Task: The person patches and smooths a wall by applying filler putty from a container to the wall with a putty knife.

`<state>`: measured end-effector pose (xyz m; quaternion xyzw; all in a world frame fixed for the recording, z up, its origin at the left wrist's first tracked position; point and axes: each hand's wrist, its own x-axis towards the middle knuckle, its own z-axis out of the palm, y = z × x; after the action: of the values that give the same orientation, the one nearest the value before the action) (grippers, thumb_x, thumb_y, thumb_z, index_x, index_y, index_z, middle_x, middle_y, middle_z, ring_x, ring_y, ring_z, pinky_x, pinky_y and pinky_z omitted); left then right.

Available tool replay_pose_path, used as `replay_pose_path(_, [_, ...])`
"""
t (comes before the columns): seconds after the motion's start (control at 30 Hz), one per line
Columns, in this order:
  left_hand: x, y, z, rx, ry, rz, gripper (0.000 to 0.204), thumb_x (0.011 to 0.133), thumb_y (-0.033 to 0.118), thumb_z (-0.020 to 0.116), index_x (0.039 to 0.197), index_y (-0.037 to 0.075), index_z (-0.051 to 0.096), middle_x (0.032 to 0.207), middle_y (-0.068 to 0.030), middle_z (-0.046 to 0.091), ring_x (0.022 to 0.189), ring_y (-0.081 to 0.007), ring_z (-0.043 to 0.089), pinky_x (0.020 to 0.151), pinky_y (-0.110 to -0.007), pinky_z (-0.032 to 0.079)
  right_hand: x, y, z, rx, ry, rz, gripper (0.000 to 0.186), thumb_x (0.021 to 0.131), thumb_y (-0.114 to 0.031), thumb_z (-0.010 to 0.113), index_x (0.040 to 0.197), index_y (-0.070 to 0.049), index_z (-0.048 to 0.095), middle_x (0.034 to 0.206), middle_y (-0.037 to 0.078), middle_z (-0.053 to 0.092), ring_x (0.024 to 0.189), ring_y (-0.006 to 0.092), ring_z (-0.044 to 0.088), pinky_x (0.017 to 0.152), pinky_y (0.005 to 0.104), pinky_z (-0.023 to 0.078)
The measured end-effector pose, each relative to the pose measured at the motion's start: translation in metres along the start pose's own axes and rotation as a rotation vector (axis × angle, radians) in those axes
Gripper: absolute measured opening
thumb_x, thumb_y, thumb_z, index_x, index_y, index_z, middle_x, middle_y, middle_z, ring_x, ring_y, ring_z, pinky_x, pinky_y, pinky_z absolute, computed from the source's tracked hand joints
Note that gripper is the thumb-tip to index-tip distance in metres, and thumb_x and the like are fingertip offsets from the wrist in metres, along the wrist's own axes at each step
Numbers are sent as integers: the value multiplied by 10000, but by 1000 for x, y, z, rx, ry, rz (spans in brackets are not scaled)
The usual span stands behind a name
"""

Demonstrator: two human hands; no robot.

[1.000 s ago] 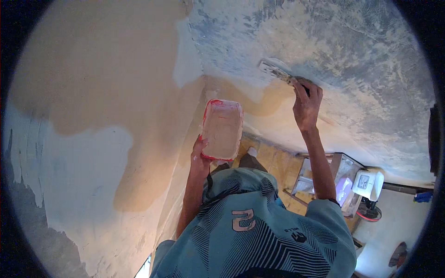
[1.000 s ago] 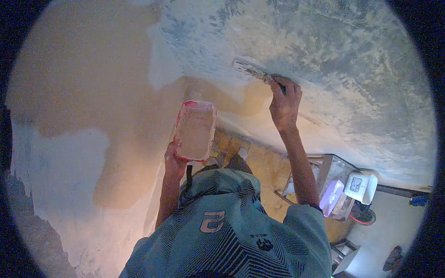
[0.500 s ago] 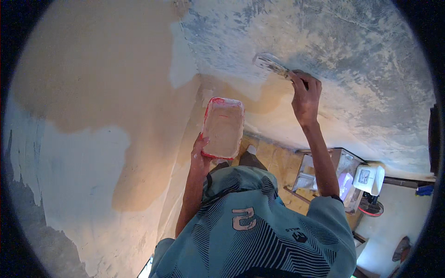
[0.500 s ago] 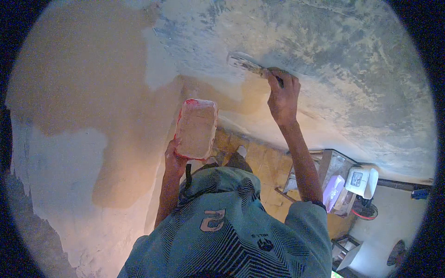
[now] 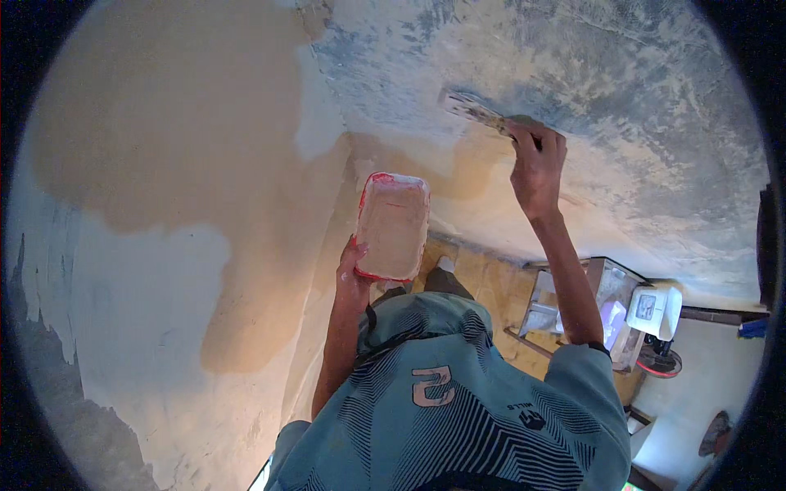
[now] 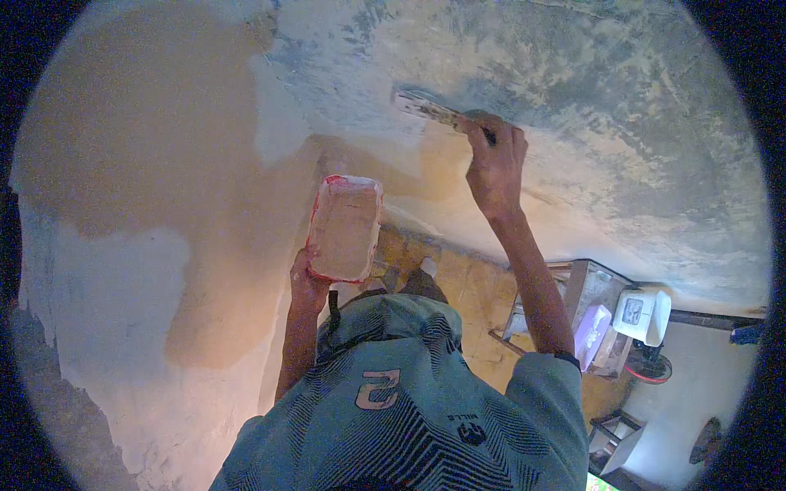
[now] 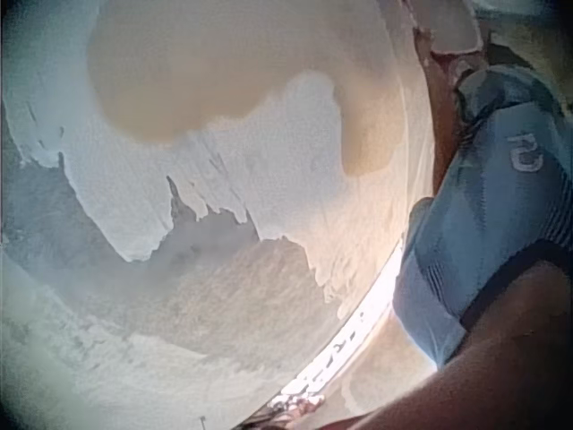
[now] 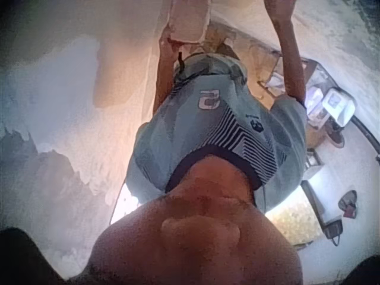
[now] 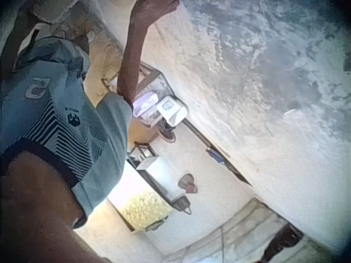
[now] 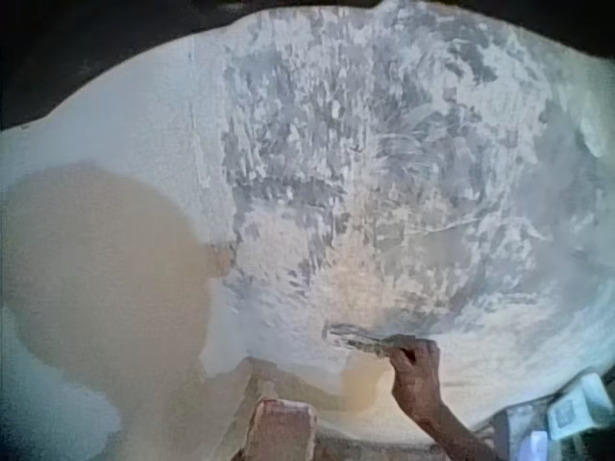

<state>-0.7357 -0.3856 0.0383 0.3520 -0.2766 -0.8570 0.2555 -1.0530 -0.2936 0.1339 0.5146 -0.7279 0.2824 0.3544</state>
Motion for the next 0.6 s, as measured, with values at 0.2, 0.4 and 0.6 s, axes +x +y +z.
replay_pose_path(0.2, [-8, 4, 1, 19, 17, 39, 680, 853, 292, 591, 1430, 5, 373, 1333, -160, 534, 1204, -273, 570, 950, -425, 526, -21, 34, -34, -60, -112, 136, 314, 743, 75, 620, 1025, -47, 683, 954, 133, 649, 936, 331, 559, 817, 444, 435])
replay_pose_path(0.4, [-3, 1, -5, -16, 32, 32, 671, 853, 283, 588, 1426, 3, 378, 1325, -156, 537, 1198, -277, 570, 961, -415, 514, -27, 20, -19, 74, -105, 128, 349, 755, 82, 603, 1051, -87, 679, 975, 125, 644, 969, 328, 550, 833, 442, 426])
replay_pose_path(0.6, [-2, 0, -7, 0, 15, 57, 645, 863, 280, 588, 1412, 4, 392, 1311, -152, 544, 1181, -276, 583, 939, -432, 529, -25, 3, 18, 13, -182, 157, 402, 759, 84, 576, 1096, -117, 663, 1068, 128, 605, 1034, 334, 520, 905, 461, 411])
